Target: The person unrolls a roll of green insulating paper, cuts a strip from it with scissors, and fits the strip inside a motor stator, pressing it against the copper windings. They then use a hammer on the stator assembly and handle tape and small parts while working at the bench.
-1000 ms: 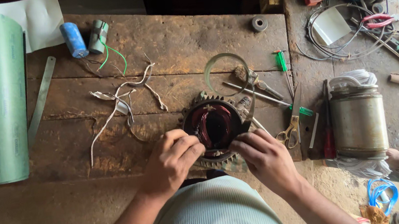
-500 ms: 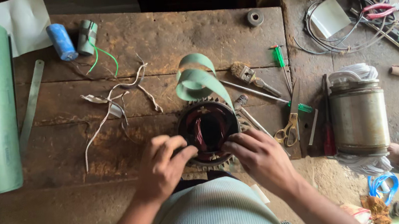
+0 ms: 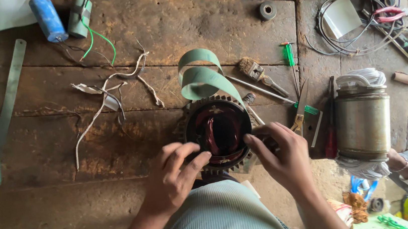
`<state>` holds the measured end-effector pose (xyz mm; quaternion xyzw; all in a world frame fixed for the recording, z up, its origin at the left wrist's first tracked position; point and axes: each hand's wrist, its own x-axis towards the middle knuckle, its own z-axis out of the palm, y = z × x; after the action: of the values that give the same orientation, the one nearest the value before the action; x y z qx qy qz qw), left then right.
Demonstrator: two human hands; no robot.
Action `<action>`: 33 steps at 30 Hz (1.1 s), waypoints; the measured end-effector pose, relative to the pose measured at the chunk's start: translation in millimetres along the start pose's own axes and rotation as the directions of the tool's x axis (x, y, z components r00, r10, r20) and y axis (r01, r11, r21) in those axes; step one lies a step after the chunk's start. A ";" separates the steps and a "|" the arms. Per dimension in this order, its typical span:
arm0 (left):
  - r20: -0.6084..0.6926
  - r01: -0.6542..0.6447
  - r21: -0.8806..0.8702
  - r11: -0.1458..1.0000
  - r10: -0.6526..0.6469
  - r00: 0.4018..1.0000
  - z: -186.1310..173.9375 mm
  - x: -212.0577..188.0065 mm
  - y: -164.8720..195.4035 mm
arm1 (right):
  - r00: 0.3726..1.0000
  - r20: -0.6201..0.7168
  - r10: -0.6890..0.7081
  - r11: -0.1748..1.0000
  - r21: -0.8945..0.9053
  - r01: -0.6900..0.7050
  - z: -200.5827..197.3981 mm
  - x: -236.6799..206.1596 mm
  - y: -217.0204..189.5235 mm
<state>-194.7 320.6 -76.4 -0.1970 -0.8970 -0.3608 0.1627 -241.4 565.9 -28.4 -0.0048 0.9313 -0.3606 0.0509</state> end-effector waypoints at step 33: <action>0.189 -0.083 -0.687 0.722 0.288 0.939 56.2 90.4 96.4 | 0.932 0.242 0.270 -0.123 0.969 -0.216 -13.2 -77.2 97.5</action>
<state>-236.4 445.7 -19.5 -0.3812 -0.6962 -0.6081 -0.0132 -163.2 650.5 -77.1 0.2112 0.3561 -0.9062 0.0860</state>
